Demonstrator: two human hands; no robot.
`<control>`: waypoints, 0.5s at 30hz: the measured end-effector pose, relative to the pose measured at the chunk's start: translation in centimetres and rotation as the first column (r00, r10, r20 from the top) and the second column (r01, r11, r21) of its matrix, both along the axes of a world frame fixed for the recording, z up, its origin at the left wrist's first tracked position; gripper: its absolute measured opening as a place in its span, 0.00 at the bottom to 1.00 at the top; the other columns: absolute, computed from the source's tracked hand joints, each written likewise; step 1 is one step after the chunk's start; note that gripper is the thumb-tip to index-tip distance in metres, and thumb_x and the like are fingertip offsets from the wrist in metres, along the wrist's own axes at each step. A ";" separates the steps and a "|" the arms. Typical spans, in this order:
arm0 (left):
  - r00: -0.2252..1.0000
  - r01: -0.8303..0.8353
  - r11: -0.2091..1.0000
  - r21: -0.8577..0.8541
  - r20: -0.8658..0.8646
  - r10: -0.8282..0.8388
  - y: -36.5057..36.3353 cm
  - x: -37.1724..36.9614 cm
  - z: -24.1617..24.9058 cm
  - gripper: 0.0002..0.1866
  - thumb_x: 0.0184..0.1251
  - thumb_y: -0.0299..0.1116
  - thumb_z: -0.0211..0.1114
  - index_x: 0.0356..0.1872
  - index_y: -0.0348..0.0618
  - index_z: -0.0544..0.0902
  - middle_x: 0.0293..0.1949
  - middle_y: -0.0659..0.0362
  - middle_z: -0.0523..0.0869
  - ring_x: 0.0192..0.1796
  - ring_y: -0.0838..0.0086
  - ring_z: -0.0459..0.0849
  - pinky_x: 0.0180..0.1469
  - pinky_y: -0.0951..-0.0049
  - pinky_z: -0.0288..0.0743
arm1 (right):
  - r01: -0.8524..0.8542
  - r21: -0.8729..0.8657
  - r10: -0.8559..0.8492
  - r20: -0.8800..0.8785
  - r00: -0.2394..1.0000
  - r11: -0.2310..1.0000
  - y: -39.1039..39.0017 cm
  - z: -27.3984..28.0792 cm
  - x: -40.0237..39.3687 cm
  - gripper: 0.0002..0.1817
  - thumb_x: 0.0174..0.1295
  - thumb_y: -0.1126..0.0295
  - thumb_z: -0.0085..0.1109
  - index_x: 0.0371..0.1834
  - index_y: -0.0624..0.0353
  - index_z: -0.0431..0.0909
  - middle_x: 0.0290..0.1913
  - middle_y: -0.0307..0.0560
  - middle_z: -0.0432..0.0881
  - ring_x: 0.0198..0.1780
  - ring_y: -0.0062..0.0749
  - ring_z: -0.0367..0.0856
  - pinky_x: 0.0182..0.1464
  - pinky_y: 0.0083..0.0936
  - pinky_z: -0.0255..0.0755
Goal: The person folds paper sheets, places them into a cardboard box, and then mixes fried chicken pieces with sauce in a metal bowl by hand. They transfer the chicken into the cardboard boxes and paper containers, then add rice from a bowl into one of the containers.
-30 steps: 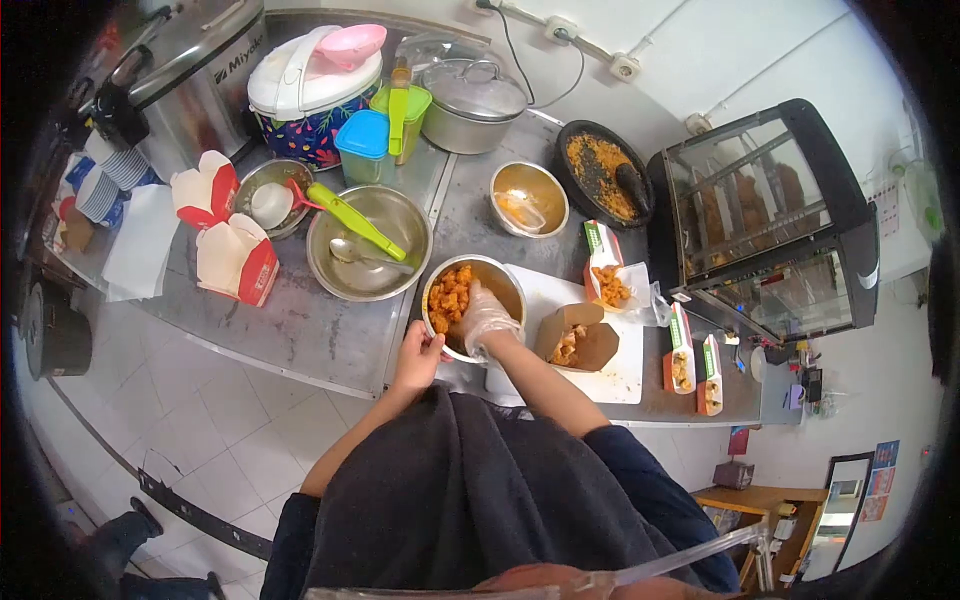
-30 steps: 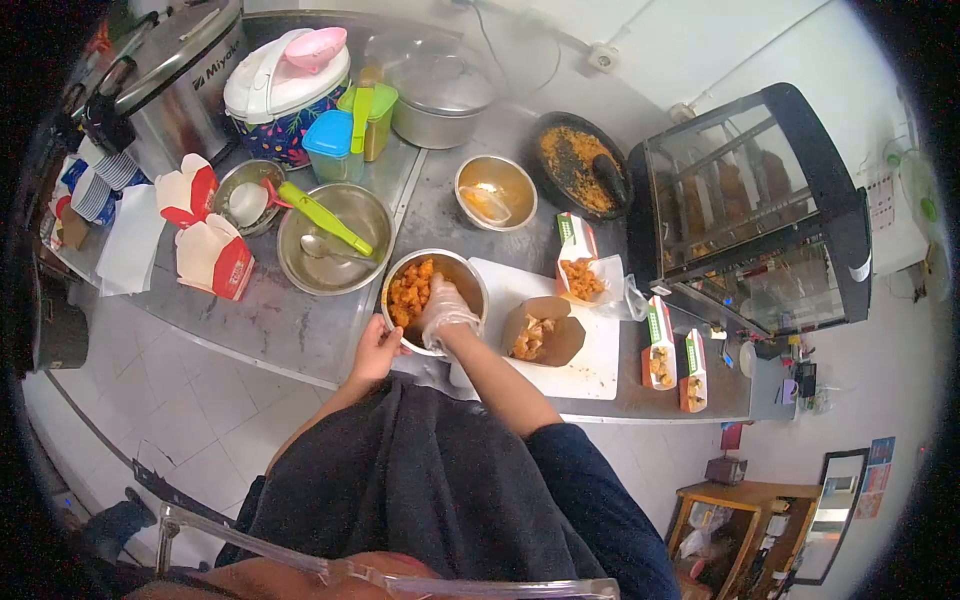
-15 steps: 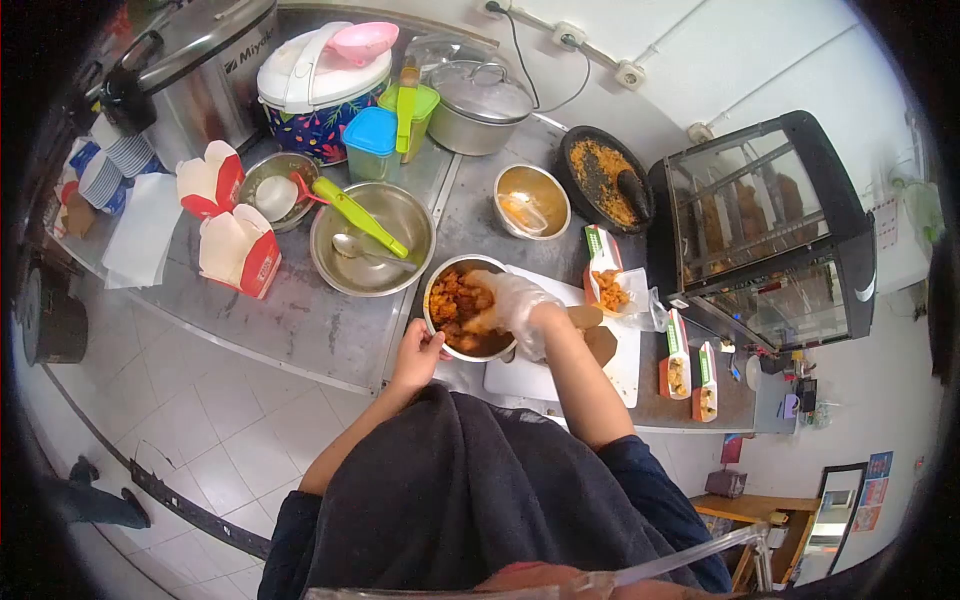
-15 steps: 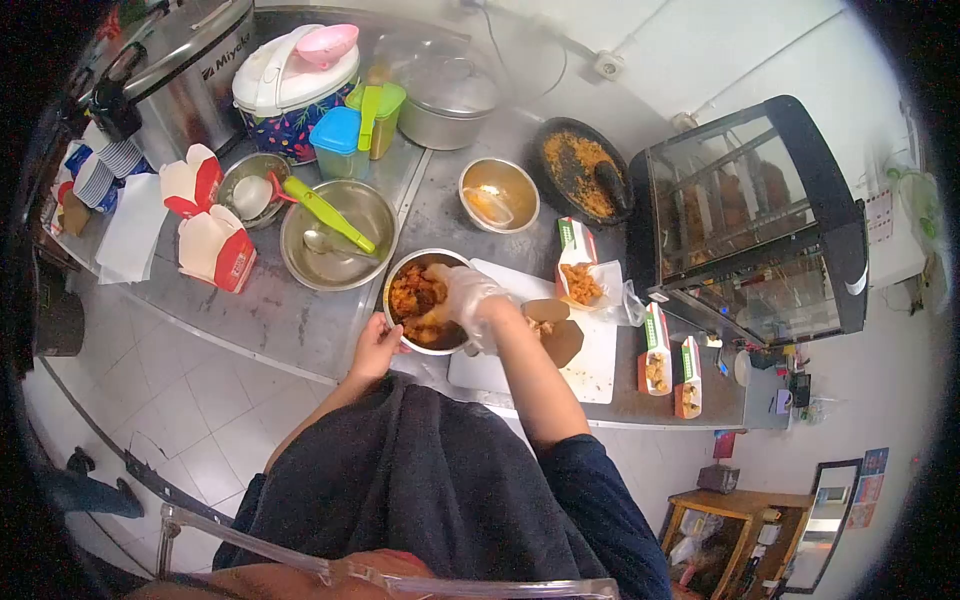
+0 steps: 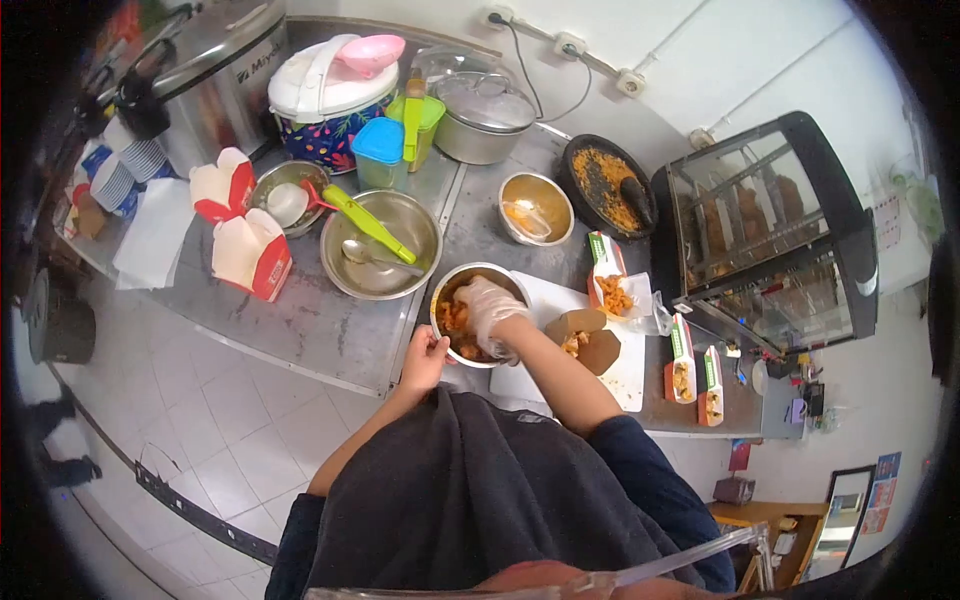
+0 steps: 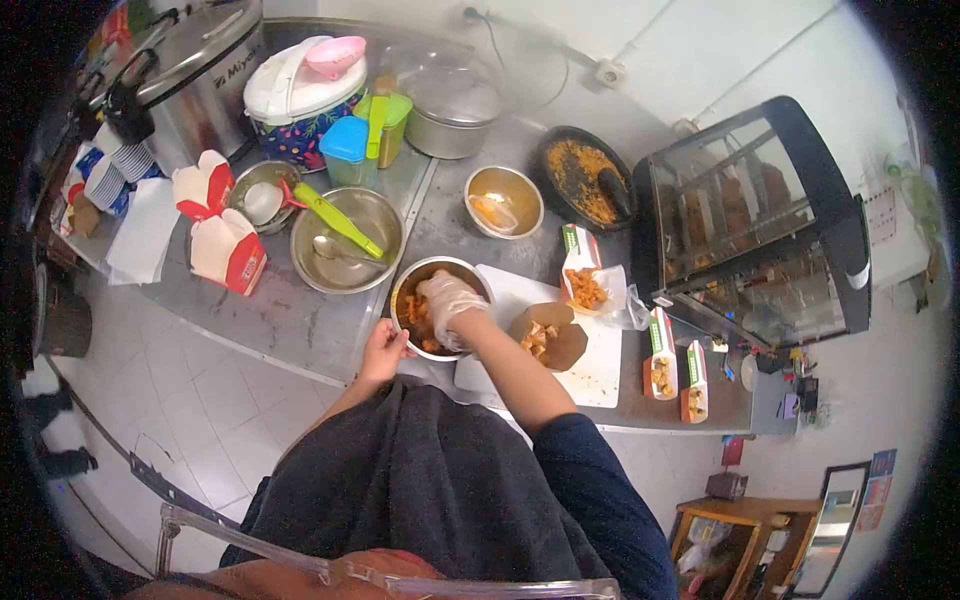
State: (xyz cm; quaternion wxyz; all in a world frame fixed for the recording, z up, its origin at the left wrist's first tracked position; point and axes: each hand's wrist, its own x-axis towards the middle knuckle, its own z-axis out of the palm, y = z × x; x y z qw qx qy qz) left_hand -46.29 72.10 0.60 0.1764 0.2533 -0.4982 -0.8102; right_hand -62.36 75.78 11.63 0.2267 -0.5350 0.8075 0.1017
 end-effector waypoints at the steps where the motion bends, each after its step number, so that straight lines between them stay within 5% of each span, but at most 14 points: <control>1: 1.000 -0.004 1.000 -0.009 0.015 0.004 0.1 0.1 0.1 0.06 0.70 0.26 0.54 0.42 0.38 0.68 0.34 0.58 0.77 0.34 0.75 0.80 0.36 0.73 0.82 | 0.024 -0.092 -0.021 0.030 0.999 0.995 0.7 0.7 -0.1 0.25 0.42 0.66 0.68 0.48 0.52 0.78 0.52 0.59 0.74 0.55 0.51 0.75 0.55 0.35 0.72; 3: 1.000 -0.008 1.000 0.004 0.011 0.008 0.1 0.3 0.1 0.05 0.70 0.26 0.53 0.42 0.38 0.69 0.33 0.58 0.77 0.34 0.76 0.80 0.37 0.74 0.81 | 0.066 -0.265 -0.050 0.067 0.996 0.962 1.7 2.2 -0.3 0.26 0.39 0.65 0.69 0.46 0.54 0.79 0.49 0.57 0.76 0.51 0.50 0.76 0.55 0.36 0.70; 8: 0.999 -0.031 0.999 -0.017 0.017 0.031 0.1 0.4 0.8 0.04 0.69 0.24 0.54 0.38 0.38 0.67 0.31 0.58 0.77 0.30 0.77 0.80 0.33 0.75 0.81 | 0.083 -0.313 -0.023 0.191 0.981 0.946 2.2 3.9 -1.7 0.25 0.38 0.70 0.68 0.46 0.53 0.79 0.47 0.53 0.80 0.49 0.46 0.79 0.53 0.34 0.73; 15: 0.998 -0.062 0.998 0.021 -0.002 0.062 0.4 0.2 1.6 0.05 0.68 0.23 0.54 0.35 0.38 0.66 0.29 0.58 0.76 0.28 0.78 0.80 0.31 0.77 0.81 | 0.333 -0.263 -0.246 0.315 0.917 0.905 2.3 5.2 -0.3 0.22 0.40 0.72 0.68 0.43 0.56 0.79 0.44 0.55 0.81 0.47 0.48 0.79 0.51 0.35 0.73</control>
